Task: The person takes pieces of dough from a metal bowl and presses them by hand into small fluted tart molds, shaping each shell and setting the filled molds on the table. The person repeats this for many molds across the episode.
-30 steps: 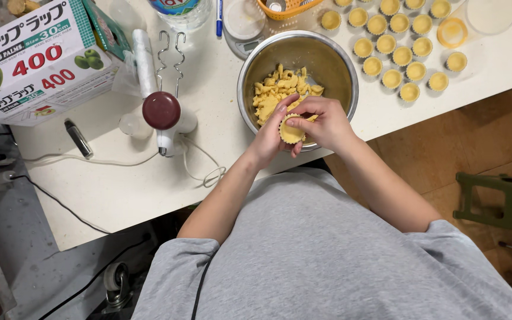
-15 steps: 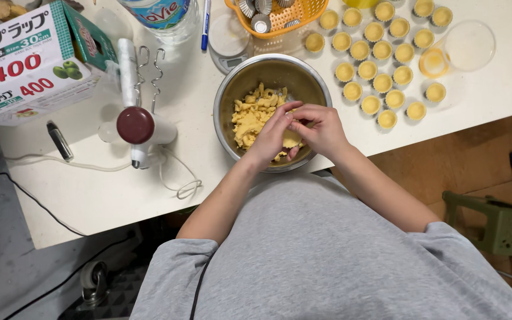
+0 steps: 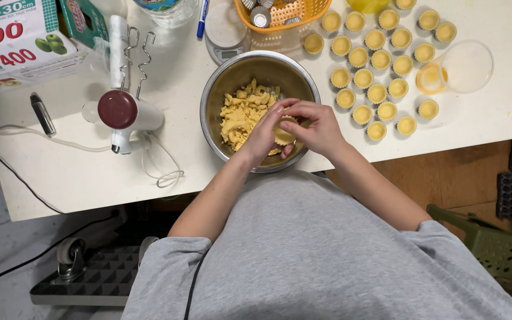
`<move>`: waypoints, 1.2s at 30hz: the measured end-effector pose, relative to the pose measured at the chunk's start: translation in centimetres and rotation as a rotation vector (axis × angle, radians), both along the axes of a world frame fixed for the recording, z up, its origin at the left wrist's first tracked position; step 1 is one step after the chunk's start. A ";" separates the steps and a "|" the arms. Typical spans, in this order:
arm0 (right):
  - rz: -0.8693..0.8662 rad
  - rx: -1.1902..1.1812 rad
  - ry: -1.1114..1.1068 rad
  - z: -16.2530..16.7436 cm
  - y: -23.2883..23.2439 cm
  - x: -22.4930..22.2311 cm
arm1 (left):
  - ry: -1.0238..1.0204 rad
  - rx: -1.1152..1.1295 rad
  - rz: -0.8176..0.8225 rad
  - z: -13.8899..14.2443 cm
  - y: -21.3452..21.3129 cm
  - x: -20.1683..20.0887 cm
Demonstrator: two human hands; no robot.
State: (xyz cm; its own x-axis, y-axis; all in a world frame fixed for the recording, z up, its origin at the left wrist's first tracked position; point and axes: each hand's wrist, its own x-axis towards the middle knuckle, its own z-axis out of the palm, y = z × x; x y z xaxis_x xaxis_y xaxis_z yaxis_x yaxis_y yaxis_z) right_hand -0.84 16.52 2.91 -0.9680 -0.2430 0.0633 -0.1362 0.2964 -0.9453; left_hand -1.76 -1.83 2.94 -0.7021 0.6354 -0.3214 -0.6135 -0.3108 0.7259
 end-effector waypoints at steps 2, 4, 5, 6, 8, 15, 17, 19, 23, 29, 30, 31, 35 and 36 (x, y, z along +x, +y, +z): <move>0.017 -0.028 -0.056 0.1 0.0 0.0 | 0.016 -0.009 0.005 -0.1 -0.2 0.1; 0.032 -0.036 0.022 0.3 -0.3 0.1 | 0.039 -0.015 -0.004 -0.1 -0.4 0.2; 0.040 -0.041 0.062 0.4 -0.6 0.2 | 0.068 -0.032 0.013 -0.1 -0.5 0.2; 0.047 -0.048 0.039 0.5 -0.8 0.3 | 0.096 -0.050 0.030 0.0 -0.7 0.3; 0.060 -0.063 -0.004 0.7 -1.3 0.5 | 0.123 -0.078 0.043 0.2 -1.1 0.4; -0.040 -0.062 -0.141 1.6 -3.6 1.2 | 0.002 0.025 0.000 1.4 -3.1 1.0; -0.040 0.015 0.025 1.9 -4.3 1.3 | 0.017 -0.014 -0.024 1.4 -3.5 1.0; -0.105 0.047 -0.109 2.1 -4.9 1.7 | 0.085 -0.074 -0.040 1.2 -3.9 1.0; -0.088 0.120 0.051 2.4 -5.2 2.2 | 0.118 -0.125 -0.052 0.6 -4.3 0.9; -0.105 -0.112 -0.122 2.0 -5.9 3.6 | 0.076 -0.021 -0.116 0.8 -5.9 0.7; -0.127 -0.153 -0.188 1.8 -6.0 3.7 | 0.061 0.012 -0.124 0.8 -6.0 0.7; -0.149 -0.195 -0.252 1.6 -6.1 3.8 | 0.046 0.046 -0.133 0.9 -6.2 0.6; -0.215 -0.398 -0.347 0.7 -6.3 4.0 | 0.057 0.072 -0.187 0.6 -6.4 0.4; -0.221 -0.404 -0.356 0.5 -6.2 4.0 | 0.061 0.084 -0.199 0.4 -6.4 0.3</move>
